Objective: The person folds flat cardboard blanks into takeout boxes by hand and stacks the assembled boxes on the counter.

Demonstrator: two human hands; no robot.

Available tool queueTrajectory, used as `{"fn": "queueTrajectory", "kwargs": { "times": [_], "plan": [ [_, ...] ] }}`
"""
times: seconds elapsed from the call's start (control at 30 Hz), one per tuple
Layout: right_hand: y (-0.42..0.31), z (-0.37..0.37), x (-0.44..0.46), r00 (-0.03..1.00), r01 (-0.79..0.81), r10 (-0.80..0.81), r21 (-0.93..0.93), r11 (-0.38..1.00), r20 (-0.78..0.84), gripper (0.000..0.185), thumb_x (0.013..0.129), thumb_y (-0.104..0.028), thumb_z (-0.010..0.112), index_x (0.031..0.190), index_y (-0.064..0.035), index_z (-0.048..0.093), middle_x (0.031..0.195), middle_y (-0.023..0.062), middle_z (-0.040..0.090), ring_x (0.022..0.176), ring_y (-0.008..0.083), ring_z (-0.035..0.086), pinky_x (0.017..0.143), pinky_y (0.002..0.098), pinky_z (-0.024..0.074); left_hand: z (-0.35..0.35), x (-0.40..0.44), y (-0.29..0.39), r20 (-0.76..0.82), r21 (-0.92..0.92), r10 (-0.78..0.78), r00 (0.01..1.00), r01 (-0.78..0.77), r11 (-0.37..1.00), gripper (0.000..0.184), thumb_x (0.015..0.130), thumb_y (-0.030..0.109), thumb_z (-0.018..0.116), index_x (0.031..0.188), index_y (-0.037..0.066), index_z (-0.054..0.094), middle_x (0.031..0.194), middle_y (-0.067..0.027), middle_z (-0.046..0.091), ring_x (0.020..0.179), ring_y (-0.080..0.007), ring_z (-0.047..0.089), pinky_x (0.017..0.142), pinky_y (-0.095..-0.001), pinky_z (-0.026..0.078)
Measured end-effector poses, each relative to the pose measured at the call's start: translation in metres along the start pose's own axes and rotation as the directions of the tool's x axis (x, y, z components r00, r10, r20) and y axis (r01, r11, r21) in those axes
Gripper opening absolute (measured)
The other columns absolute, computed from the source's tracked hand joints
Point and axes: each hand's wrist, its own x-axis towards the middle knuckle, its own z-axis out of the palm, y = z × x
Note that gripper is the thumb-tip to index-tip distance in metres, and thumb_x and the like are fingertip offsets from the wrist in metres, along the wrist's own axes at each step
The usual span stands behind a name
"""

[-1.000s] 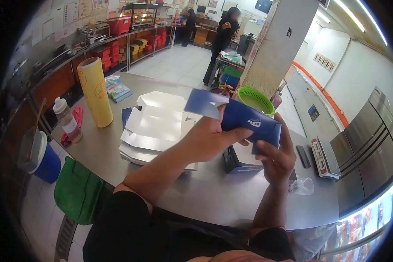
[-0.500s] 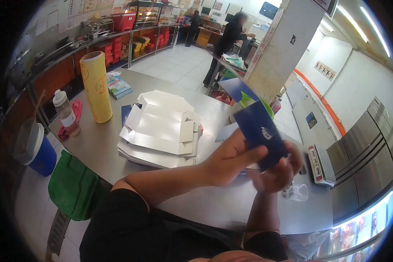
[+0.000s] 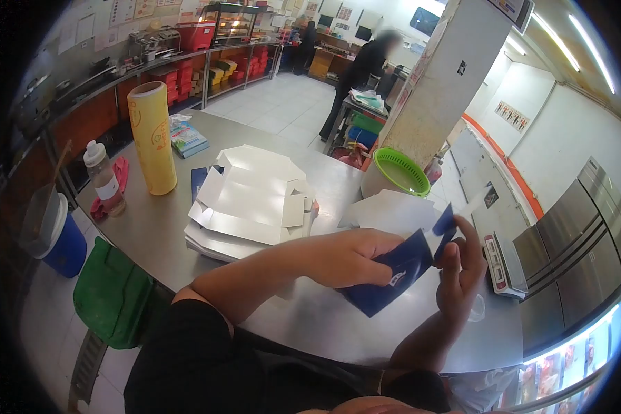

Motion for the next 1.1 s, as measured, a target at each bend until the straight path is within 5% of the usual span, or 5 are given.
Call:
{"fn": "queueTrajectory", "kwargs": {
  "times": [0.17, 0.27, 0.33, 0.8, 1.1],
  "plan": [
    [0.022, 0.005, 0.001, 0.885, 0.167, -0.133, 0.038, 0.985, -0.446, 0.021, 0.11, -0.02, 0.054, 0.121, -0.0029, 0.058, 0.091, 0.0057, 0.066, 0.068, 0.0061, 0.056, 0.058, 0.0219, 0.0447, 0.008, -0.012, 0.015, -0.455, 0.261, 0.056, 0.889, 0.074, 0.962, 0.051, 0.089, 0.027, 0.078, 0.129, 0.005, 0.055, 0.116, -0.0153, 0.067, 0.104, -0.0254, 0.067, 0.095, -0.039, 0.05],
    [0.024, 0.001, 0.001, 0.785, 0.211, -0.204, -0.056, 0.976, -0.585, 0.018, 0.111, -0.021, 0.053, 0.116, -0.0046, 0.06, 0.091, 0.0059, 0.069, 0.067, 0.0067, 0.061, 0.057, 0.0218, 0.047, 0.007, -0.01, 0.007, -0.337, 0.855, 0.764, 0.55, -0.16, 0.493, 0.059, 0.083, 0.033, 0.087, 0.129, 0.011, 0.056, 0.115, -0.0138, 0.066, 0.106, -0.0259, 0.064, 0.101, -0.0469, 0.04],
    [0.015, 0.01, 0.003, 0.706, 0.191, -0.194, -0.08, 0.978, -0.681, 0.019, 0.111, -0.021, 0.053, 0.115, -0.0041, 0.06, 0.09, 0.006, 0.069, 0.066, 0.007, 0.061, 0.057, 0.0224, 0.0479, 0.012, -0.005, 0.003, -0.304, 0.896, 0.793, 0.528, -0.125, 0.426, 0.061, 0.076, 0.03, 0.092, 0.127, 0.02, 0.06, 0.119, -0.0117, 0.06, 0.116, -0.0282, 0.058, 0.103, -0.0497, 0.034],
    [0.001, 0.04, -0.005, 0.926, 0.133, -0.184, -0.172, 0.976, -0.33, 0.014, 0.099, -0.008, 0.072, 0.111, -0.0006, 0.07, 0.082, 0.0073, 0.074, 0.069, 0.0078, 0.066, 0.066, 0.0247, 0.0541, 0.009, 0.025, -0.027, -0.061, 0.98, 0.892, 0.448, -0.145, 0.14, 0.014, 0.09, 0.023, 0.077, 0.104, 0.023, 0.073, 0.132, -0.0054, 0.051, 0.146, -0.0282, 0.04, 0.124, -0.0647, 0.028],
    [0.009, 0.021, 0.001, 0.995, -0.044, 0.061, 0.214, 0.976, -0.076, 0.038, 0.112, -0.033, 0.046, 0.119, 0.0011, 0.06, 0.079, 0.0069, 0.066, 0.07, 0.0112, 0.061, 0.065, 0.0238, 0.0469, -0.016, 0.038, -0.042, -0.286, 0.93, 0.923, 0.259, -0.156, 0.332, 0.07, 0.088, 0.015, 0.081, 0.15, 0.023, 0.048, 0.167, -0.0264, 0.008, 0.157, -0.0446, 0.016, 0.125, -0.0604, 0.019]
  ]
}}
